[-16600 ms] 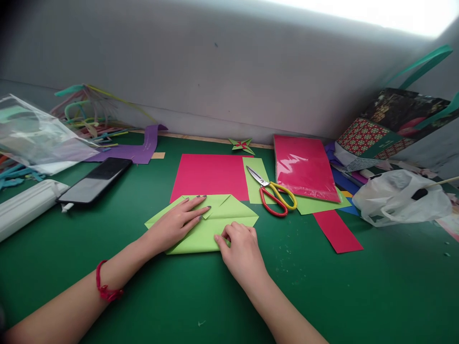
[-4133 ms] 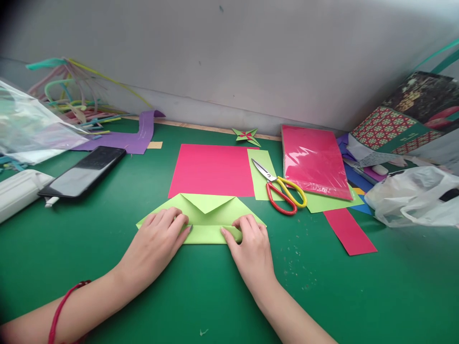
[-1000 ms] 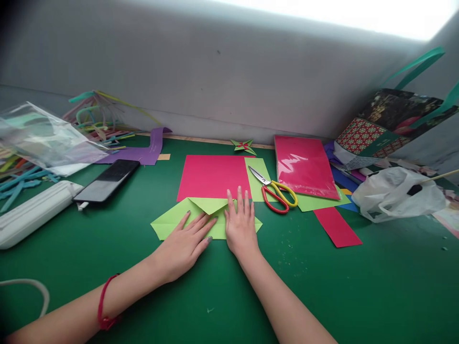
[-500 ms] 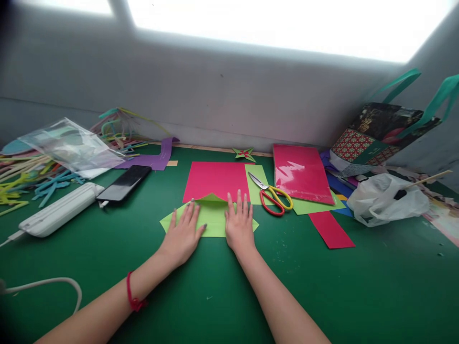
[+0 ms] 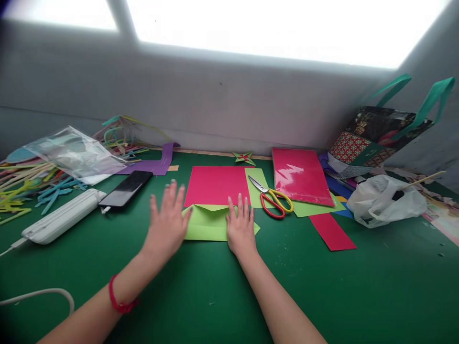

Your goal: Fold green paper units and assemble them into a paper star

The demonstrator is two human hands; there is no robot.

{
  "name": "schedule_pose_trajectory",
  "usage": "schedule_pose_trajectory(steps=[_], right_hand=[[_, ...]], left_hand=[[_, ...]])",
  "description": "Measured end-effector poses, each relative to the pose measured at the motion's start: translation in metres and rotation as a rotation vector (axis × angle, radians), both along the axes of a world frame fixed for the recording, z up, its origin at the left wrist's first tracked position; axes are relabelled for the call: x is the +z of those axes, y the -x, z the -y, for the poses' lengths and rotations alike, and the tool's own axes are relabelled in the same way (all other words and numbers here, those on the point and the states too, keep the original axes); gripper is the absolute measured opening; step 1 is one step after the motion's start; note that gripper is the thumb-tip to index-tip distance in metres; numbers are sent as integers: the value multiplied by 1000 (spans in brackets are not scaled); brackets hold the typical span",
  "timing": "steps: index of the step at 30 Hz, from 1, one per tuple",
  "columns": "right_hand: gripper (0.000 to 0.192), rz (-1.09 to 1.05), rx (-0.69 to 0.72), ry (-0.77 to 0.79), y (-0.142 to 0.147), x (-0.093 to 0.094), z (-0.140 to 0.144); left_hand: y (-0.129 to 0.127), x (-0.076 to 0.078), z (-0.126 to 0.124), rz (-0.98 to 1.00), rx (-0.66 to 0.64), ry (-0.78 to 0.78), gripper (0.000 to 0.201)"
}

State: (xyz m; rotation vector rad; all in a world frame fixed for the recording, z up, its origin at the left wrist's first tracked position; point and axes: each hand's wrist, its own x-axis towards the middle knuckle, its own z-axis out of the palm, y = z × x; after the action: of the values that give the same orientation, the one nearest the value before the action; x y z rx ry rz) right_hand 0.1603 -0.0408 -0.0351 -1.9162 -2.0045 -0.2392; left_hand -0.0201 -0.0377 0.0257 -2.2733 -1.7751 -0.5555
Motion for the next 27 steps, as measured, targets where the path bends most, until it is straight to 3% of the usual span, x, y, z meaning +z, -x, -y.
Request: schedule_pose_trajectory(steps=[3,6,14,17,21,24,27], right_hand=[[47,5,-8,4,0,1,1],[47,10,-3,13,0,3,1],[48,-9,-23,62,0,2,-2],[47,-75,14,104,-4,2,-3],[44,-288,64,150,-16,10,-3],[40,-485,66,162,-30,22,-1],[37,-686,22,263,-42,35,0]], left_hand=[[-39,-12,10,-5,-119,98,61],[-51,-27,12,-50,-209,137,61],[-8,-40,-11,-21,-365,164,79],[-1,-45,-17,-29,-435,231,72],[3,-47,-20,-75,-500,328,57],[7,-43,-21,-72,-539,388,57],[14,-34,-25,-75,-662,445,60]])
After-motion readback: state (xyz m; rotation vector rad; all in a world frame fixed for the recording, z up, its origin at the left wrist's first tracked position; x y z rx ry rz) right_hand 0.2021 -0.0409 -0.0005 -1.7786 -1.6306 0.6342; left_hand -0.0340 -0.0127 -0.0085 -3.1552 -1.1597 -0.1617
